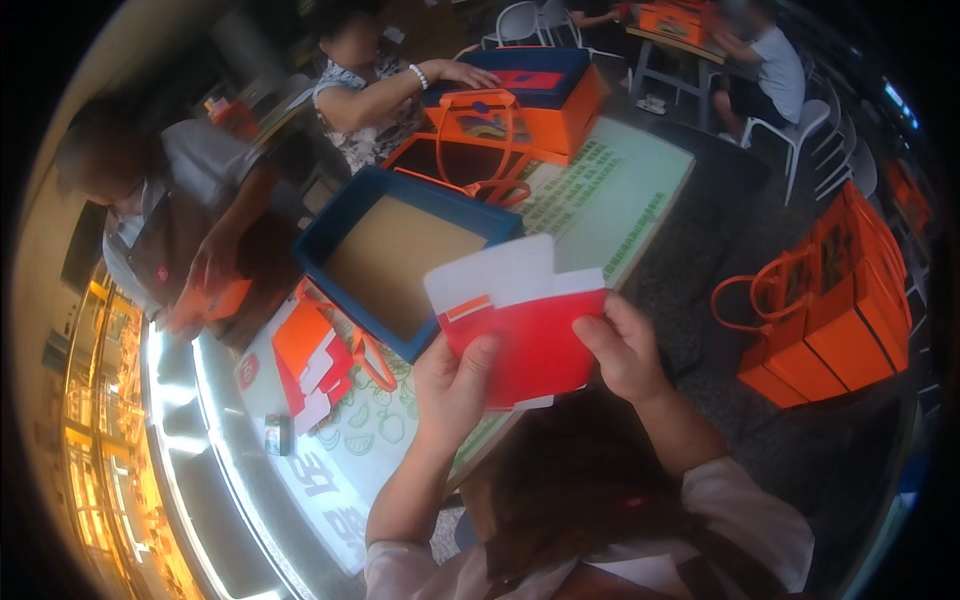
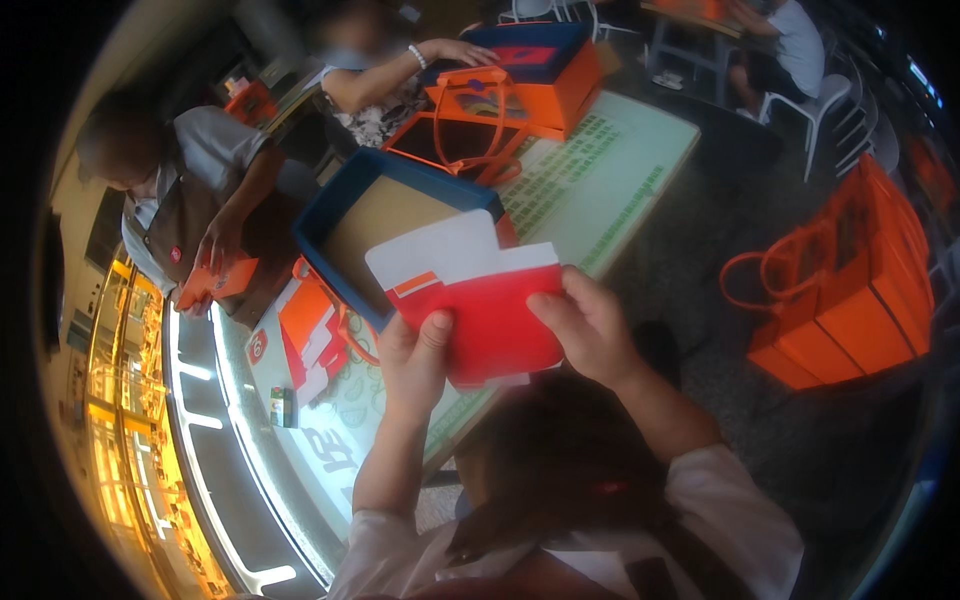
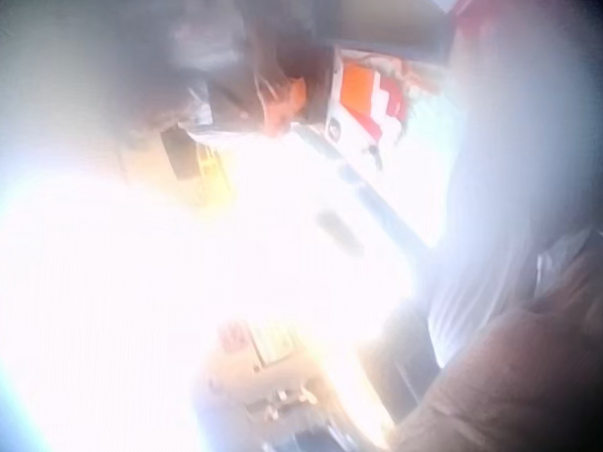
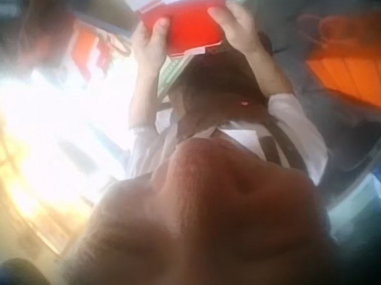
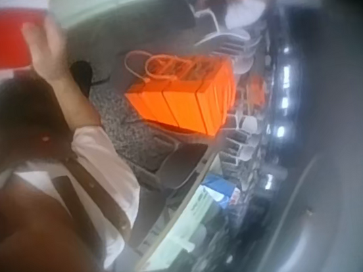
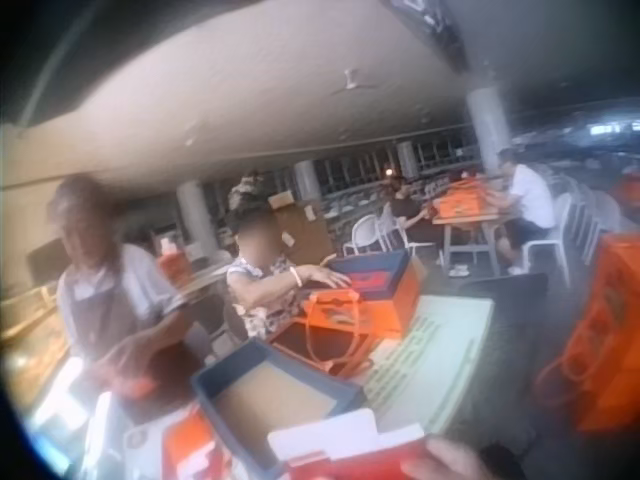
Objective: The person folds red paper into small rectangular boxes and places them into larger orange gift boxes. The person repeatedly folds the paper, tucks the flaps, and stacks the finished boxes on the table.
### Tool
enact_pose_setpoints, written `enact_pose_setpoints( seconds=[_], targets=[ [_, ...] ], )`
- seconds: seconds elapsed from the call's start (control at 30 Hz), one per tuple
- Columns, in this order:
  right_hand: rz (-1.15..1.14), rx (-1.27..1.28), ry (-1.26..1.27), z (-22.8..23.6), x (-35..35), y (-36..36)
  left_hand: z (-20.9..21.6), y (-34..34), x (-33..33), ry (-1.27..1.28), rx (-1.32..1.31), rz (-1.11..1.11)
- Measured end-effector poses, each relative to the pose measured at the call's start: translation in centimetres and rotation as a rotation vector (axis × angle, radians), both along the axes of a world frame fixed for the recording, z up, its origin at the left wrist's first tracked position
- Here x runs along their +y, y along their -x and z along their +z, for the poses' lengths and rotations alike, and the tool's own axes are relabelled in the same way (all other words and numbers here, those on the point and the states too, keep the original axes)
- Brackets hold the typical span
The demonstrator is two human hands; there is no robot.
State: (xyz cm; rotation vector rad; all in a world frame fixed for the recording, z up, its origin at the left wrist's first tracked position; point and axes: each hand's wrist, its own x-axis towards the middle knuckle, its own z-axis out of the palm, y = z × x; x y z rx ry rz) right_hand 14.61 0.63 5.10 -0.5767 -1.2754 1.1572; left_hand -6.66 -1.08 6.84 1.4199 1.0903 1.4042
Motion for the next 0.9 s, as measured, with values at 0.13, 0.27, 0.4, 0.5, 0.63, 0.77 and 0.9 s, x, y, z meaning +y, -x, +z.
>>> enact_pose_setpoints(
  seconds=[0.13,0.27,0.4,0.5,0.63,0.77,0.9],
  targets=[
    [-0.150,-0.008,0.014,-0.4,1.0,-0.1,-0.1,-1.7,-0.5,0.079,-0.074,-0.083],
    [-0.218,0.067,0.011,0.2,1.7,-0.6,-0.4,-2.5,-0.5,0.294,-0.061,-0.173],
    [-0.128,0.057,0.072,-0.5,1.1,-0.1,-1.4,-1.8,0.4,0.208,-0.005,-0.089],
    [-0.099,-0.023,0.008,-1.6,0.5,0.8,-1.7,-0.9,1.0,0.149,0.000,-0.067],
    [-0.105,-0.066,0.010,-2.0,0.9,0.7,-1.2,-1.2,0.5,0.199,-0.056,-0.084],
    [-0.109,-0.366,-0.065,-2.8,0.6,0.7,0.3,-0.1,0.7,0.034,-0.137,-0.024],
    [-0.032,-0.257,-0.052,-3.4,0.2,1.3,1.8,0.6,0.9,0.065,-0.097,0.022]
  ],
)
